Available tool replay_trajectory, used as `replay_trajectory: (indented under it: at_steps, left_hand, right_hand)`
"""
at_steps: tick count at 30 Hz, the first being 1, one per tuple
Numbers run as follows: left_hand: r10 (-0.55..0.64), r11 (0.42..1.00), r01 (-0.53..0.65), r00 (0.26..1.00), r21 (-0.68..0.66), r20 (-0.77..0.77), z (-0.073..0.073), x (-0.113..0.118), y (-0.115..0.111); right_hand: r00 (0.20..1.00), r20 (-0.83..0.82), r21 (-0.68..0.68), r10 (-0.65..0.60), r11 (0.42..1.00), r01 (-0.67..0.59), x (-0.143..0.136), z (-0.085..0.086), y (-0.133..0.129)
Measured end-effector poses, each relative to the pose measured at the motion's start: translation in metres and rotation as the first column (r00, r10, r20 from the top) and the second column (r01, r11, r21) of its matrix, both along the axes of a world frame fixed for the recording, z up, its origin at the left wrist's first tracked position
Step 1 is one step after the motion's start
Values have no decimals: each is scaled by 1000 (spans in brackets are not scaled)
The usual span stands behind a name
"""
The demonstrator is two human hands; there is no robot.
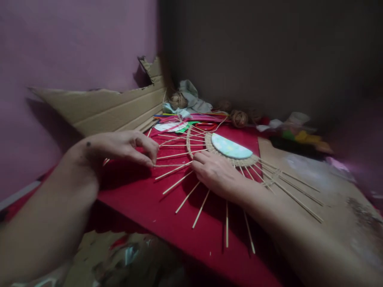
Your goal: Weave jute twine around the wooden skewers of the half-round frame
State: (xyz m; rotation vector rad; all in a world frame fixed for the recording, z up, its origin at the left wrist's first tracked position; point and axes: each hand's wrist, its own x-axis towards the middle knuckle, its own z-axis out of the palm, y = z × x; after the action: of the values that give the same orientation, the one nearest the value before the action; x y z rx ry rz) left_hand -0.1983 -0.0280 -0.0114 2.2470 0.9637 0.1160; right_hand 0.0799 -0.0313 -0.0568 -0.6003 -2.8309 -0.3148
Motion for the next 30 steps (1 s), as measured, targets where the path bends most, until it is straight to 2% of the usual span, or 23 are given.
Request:
replay_trajectory:
  at_steps: [4, 11, 14, 17, 21, 24, 27, 30]
  left_hand:
    - [-59, 998, 60, 998, 12, -18, -5, 5, -17]
    - [-38, 989, 50, 995, 137, -94, 2, 15, -46]
    - [-39, 979, 59, 994, 197, -104, 1, 18, -51]
    - [34, 958, 14, 986, 286, -161, -9, 14, -48]
    - [239, 894, -121, 943, 432, -230, -18, 4, -35]
    - [332, 831, -163, 913, 532, -239, -9, 3, -29]
    - [356, 792, -161, 905, 588, -232, 6, 10, -22]
    - [363, 766, -162, 908, 622, -210, 14, 19, -1]
  right_hand:
    - [999, -34, -11, 7, 1000, -7, 1, 1, 0]
    - [999, -35, -14, -21, 1000, 20, 1, 2, -3]
    - [999, -43, -22, -23, 1000, 22, 1, 2, -3]
    - [997, -69, -44, -28, 999, 25, 2, 3, -3]
    - [995, -97, -82, -21, 997, 13, 4, 6, -2]
    - [994, -112, -94, -2, 996, -9, 6, 5, -2]
    - [995, -98, -120, 16, 992, -28, 7, 3, -3]
    - [998, -62, -158, 33, 986, -43, 7, 2, -5]
